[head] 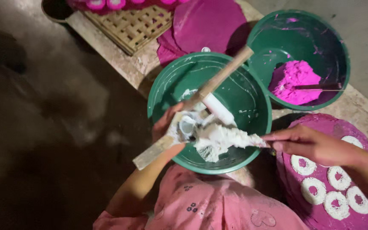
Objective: The person presses pink paste from a green basin into a wooden hand mold, then ejects the molded ring piece onto a pink disc alongside similar white and pink rings. They repeat the cycle, occasionally adding white material to the mold and arranging finished rings on the discs.
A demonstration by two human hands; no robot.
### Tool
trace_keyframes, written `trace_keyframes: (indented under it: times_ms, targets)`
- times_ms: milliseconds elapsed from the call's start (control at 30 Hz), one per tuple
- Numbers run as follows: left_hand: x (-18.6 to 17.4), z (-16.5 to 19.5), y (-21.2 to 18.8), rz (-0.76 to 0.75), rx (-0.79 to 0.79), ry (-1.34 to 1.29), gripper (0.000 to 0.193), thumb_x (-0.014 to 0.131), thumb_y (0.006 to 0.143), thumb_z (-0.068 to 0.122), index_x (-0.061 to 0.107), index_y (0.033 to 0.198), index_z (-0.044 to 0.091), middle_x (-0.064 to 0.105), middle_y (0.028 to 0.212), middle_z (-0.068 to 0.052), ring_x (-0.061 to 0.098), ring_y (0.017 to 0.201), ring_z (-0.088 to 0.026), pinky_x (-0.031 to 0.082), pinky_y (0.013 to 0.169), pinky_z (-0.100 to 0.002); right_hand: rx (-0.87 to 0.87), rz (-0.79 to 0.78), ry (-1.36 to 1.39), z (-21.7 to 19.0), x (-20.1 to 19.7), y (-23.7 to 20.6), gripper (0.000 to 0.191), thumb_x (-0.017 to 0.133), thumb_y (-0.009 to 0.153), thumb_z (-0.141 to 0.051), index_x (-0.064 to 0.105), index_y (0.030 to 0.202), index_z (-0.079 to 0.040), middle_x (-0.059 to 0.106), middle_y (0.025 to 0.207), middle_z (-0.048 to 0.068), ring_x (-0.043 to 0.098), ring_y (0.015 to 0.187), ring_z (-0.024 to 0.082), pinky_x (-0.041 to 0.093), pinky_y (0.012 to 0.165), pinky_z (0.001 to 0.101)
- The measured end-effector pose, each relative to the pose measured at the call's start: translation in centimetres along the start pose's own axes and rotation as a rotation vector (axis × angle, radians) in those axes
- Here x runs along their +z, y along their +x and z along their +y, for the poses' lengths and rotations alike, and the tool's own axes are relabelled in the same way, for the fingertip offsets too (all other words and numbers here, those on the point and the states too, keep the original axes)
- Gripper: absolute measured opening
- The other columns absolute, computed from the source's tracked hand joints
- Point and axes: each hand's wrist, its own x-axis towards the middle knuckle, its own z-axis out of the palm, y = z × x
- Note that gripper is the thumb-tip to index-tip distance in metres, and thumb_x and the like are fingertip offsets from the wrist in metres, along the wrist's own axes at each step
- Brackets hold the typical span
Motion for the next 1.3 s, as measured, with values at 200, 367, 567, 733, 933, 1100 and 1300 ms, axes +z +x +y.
trace_keyframes:
  times_ms: [200, 367, 567, 733, 933, 1100, 1300]
  targets:
    - [0.6, 4.6, 1.5, -0.425, 0.109, 0.500, 0.076, 0.083, 0.068, 0.035, 0.057, 0.136, 0.015, 0.068, 0.119, -0.010, 0.068, 0.100, -0.032, 0.055, 0.079, -0.042, 0.164, 0.194, -0.733, -5.5, 0.4, 1.1, 0.036, 0.064, 0.090, -0.040, 0.074, 0.123, -0.031, 0.078, 0.095, 0.007, 0.073, 0.084, 0.029, 0.056, 0.076, 0.0439]
    - [3.1, 1.9, 1.4, -0.469, 0.196, 0.470, 0.057, 0.079, 0.077, 0.035, 0.062, 0.128, 0.016, 0.068, 0.123, -0.013, 0.067, 0.108, -0.034, 0.053, 0.092, -0.043, -0.201, 0.246, -1.340, -6.8, 7.7, 4.7, 0.023, 0.061, 0.086, -0.020, 0.067, 0.106, -0.009, 0.072, 0.088, 0.009, 0.071, 0.072, 0.025, 0.057, 0.063, 0.0387]
    - [0.6, -1.7, 0.5, -0.506, 0.147, 0.392, 0.043, 0.071, 0.090, 0.032, 0.065, 0.129, 0.017, 0.071, 0.126, -0.010, 0.068, 0.115, -0.030, 0.054, 0.100, -0.041, -0.388, 0.373, -1.442, -6.0, 7.6, 1.3, 0.036, 0.058, 0.081, -0.016, 0.064, 0.114, -0.004, 0.068, 0.094, 0.008, 0.071, 0.067, 0.023, 0.056, 0.053, 0.0338]
    - [-1.1, 1.4, 3.1, -0.387, -0.125, -0.048, 0.053, 0.074, 0.084, 0.033, 0.062, 0.131, 0.014, 0.068, 0.125, -0.012, 0.066, 0.112, -0.031, 0.053, 0.095, -0.043, -0.126, 0.301, -1.271, -9.5, 3.8, -1.1, 0.039, 0.059, 0.080, -0.017, 0.064, 0.118, -0.015, 0.068, 0.098, 0.007, 0.071, 0.071, 0.026, 0.055, 0.051, 0.0398]
    - [0.3, 3.1, 2.5, -0.463, 0.252, 0.556, 0.066, 0.079, 0.072, 0.030, 0.059, 0.132, 0.013, 0.067, 0.124, -0.013, 0.064, 0.110, -0.031, 0.051, 0.089, -0.042, -0.370, 0.360, -1.294, -9.2, 8.2, 6.0, 0.023, 0.061, 0.084, -0.019, 0.064, 0.104, -0.008, 0.068, 0.082, 0.009, 0.071, 0.065, 0.025, 0.056, 0.053, 0.0380]
    - [0.0, 0.2, 3.4, -0.398, -0.087, 0.077, 0.037, 0.068, 0.096, 0.023, 0.065, 0.132, 0.015, 0.073, 0.129, -0.004, 0.072, 0.118, -0.020, 0.057, 0.104, -0.034, -0.184, 0.274, -1.260, -9.0, 5.2, 1.5, 0.033, 0.060, 0.086, -0.018, 0.064, 0.118, -0.013, 0.070, 0.094, 0.005, 0.072, 0.069, 0.022, 0.056, 0.053, 0.0379]
    - [-1.6, 2.2, 4.8, -0.441, 0.105, 0.599, 0.073, 0.084, 0.071, 0.031, 0.056, 0.136, 0.015, 0.066, 0.125, -0.011, 0.065, 0.105, -0.033, 0.054, 0.085, -0.043, -0.157, 0.352, -1.332, -9.6, 5.0, 1.3, 0.038, 0.059, 0.082, -0.019, 0.064, 0.119, -0.013, 0.069, 0.092, 0.006, 0.072, 0.069, 0.024, 0.056, 0.048, 0.0380]
